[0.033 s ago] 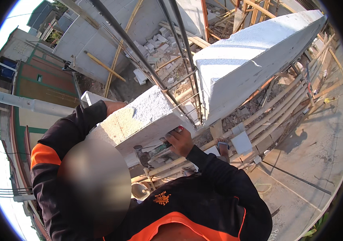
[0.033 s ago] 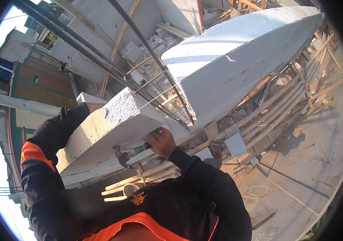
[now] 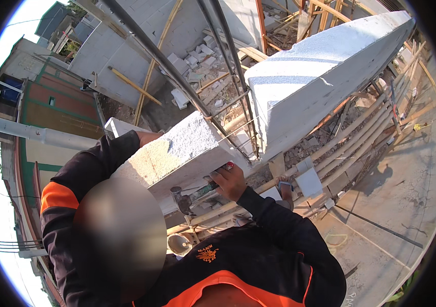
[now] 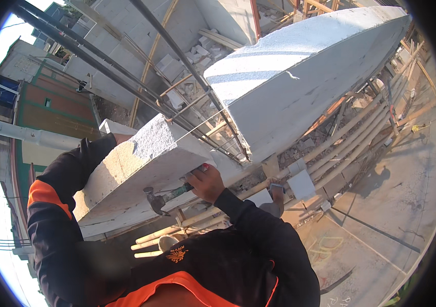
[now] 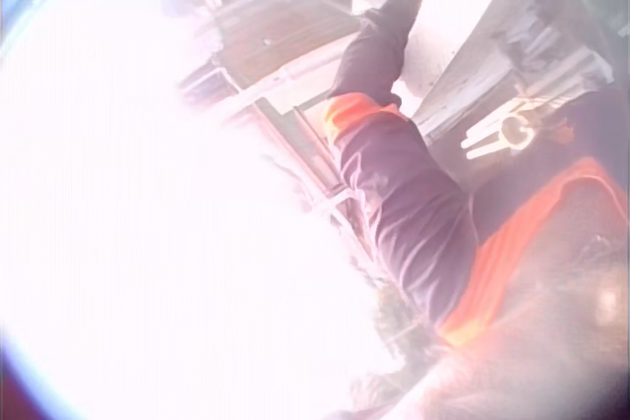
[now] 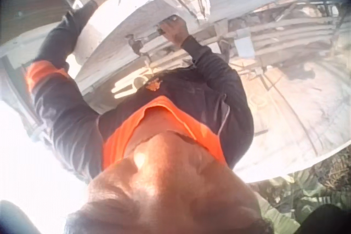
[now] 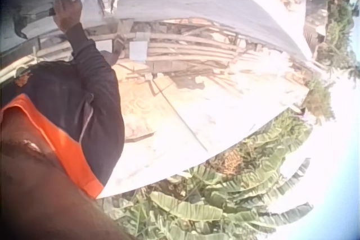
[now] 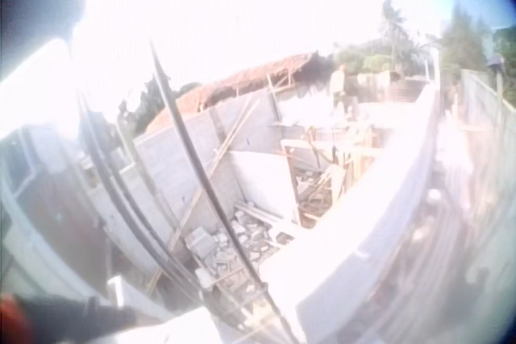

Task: The person positions lightweight concrete panels onto a wall frame, secures them with rebar, and uses a hammer and a saw to adjust the fit.

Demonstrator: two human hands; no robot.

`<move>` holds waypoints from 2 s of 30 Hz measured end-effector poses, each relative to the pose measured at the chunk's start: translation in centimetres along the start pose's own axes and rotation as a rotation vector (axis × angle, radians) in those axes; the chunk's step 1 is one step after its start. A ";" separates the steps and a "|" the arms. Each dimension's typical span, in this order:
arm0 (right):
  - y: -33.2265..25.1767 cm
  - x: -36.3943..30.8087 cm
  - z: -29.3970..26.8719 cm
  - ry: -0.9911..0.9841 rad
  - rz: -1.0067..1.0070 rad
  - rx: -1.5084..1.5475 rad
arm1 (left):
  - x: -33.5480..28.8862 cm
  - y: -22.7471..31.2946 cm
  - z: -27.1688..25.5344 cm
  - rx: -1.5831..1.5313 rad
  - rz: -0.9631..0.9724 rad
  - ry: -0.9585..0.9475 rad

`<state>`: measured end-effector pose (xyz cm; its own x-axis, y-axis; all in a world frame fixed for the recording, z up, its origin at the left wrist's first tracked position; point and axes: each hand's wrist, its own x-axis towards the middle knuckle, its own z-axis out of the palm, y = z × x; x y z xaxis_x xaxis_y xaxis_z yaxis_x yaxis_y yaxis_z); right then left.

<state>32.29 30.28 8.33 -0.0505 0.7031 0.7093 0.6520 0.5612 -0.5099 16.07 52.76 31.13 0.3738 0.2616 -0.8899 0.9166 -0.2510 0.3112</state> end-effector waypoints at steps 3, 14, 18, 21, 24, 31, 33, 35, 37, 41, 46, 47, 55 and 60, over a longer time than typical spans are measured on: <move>-0.5 0.8 -0.7 0.059 -0.010 -0.005 | 1.1 0.6 0.0 -0.049 -0.026 -0.012; -0.8 1.2 0.4 0.143 0.071 0.059 | -0.1 1.1 -0.1 -0.138 -0.076 -0.018; -0.7 1.1 0.1 0.139 0.049 0.058 | 0.2 0.3 0.0 -0.177 -0.078 -0.015; -0.8 1.2 0.2 0.166 0.064 0.031 | 0.3 0.2 0.2 -0.194 -0.085 -0.013; -0.7 1.2 0.0 0.145 0.059 0.017 | 0.1 0.1 0.1 -0.204 -0.083 -0.006; -0.8 1.3 -0.4 0.111 0.069 0.011 | 0.2 -0.2 0.1 -0.228 -0.068 0.003; -0.7 1.1 0.1 0.090 0.070 0.022 | 0.0 -0.2 0.3 -0.228 -0.063 0.016; -0.7 1.1 0.3 0.079 0.064 0.020 | -0.3 0.0 0.5 -0.224 -0.051 0.020; -0.7 0.9 0.3 0.061 0.053 0.017 | -0.8 -0.3 0.4 -0.226 -0.036 0.020; -0.7 0.6 -1.4 -0.022 0.052 0.093 | -5.5 -1.1 -0.8 -0.284 0.089 0.003; -1.3 -1.0 -8.3 -0.053 0.166 0.186 | -14.5 -2.5 3.7 0.150 0.160 0.394; -1.6 -0.5 -10.1 -0.032 0.175 0.231 | -15.5 -2.6 5.5 0.151 0.124 0.435; -4.9 11.7 -23.9 -0.293 0.306 0.355 | -14.6 -5.5 10.3 0.063 0.282 0.729; -9.0 18.0 -27.2 -0.403 0.467 0.280 | -14.6 -5.7 10.4 0.061 0.330 0.771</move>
<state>46.10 25.98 38.90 -0.1251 0.9766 0.1748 0.4561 0.2131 -0.8641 3.89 40.71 38.90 0.6337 0.7241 -0.2722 0.7424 -0.4705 0.4769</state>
